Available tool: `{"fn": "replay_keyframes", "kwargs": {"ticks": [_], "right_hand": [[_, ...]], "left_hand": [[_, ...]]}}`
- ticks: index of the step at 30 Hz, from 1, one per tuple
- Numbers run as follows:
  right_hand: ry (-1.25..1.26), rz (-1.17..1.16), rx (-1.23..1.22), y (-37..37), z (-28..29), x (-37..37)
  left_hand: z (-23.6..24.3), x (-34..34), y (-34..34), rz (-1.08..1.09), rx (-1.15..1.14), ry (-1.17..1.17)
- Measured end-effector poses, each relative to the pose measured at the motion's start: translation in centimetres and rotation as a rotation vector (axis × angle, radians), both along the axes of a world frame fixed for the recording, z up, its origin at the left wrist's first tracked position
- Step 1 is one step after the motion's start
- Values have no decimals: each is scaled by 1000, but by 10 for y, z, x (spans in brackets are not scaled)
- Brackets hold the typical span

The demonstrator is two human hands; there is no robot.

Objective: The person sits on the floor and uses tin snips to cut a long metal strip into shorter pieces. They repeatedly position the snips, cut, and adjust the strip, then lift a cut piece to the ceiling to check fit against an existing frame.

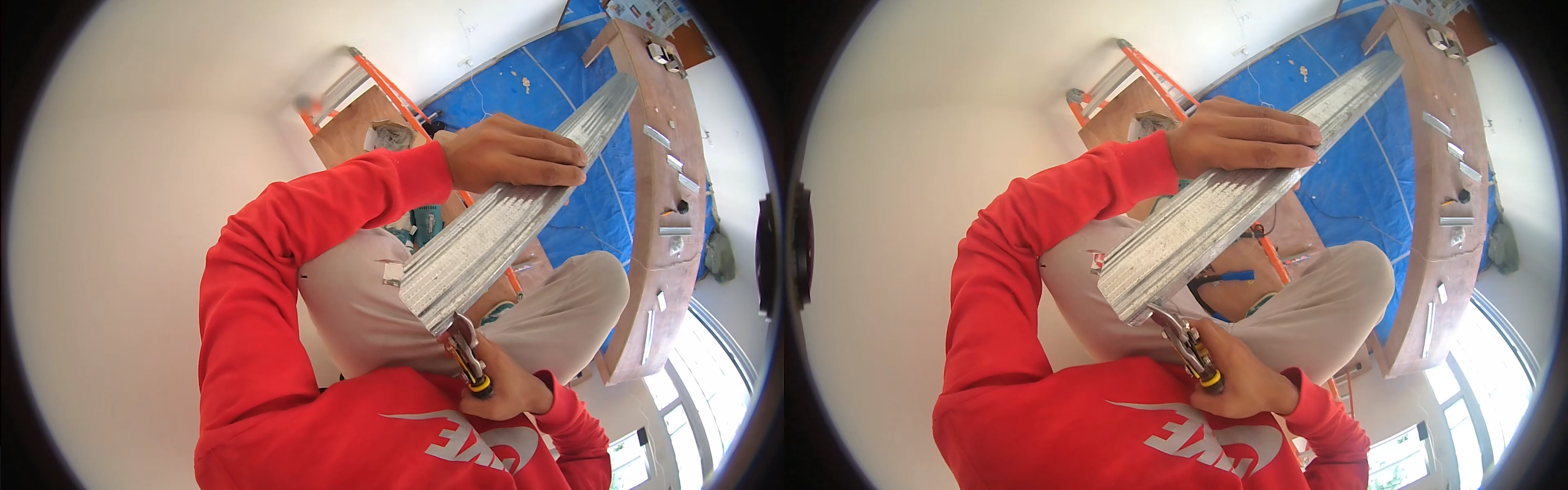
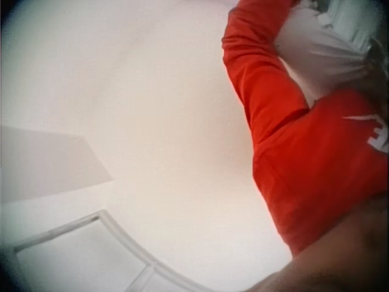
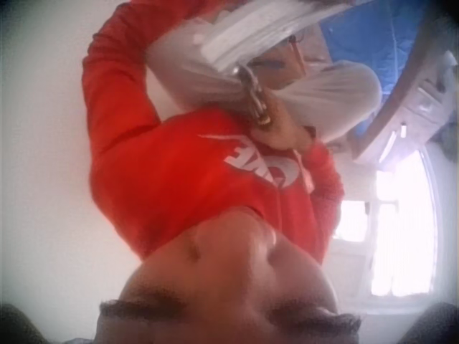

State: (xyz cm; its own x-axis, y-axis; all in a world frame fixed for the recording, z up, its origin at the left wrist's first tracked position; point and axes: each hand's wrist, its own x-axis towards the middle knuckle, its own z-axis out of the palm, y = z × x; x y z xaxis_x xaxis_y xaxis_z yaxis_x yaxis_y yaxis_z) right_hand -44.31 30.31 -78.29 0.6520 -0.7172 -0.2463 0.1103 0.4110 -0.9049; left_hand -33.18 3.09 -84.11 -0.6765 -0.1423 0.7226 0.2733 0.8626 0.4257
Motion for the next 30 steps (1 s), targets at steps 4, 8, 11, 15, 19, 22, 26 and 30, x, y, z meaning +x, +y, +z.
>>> {"fn": "replay_keyframes", "kwargs": {"ticks": [4,8,11,15,19,22,26,30], "right_hand": [[-4,79,63,-10,13,-11],[-5,82,87,-19,18,-14],[-3,106,57,-23,14,-12],[-7,129,94,-22,9,-9],[-18,125,71,-20,8,-5],[-21,96,27,-21,10,-4],[-18,88,58,-25,12,-5],[-20,72,35,-26,10,-4]], "left_hand": [[5,-4,2,-1,40,53],[9,-6,-4,32,25,104],[10,-3,-6,45,14,115],[10,-2,-5,49,18,120],[8,-4,-1,61,36,144],[9,-3,-1,55,59,143],[11,-4,-3,41,80,150],[12,-3,-6,52,63,126]]}}
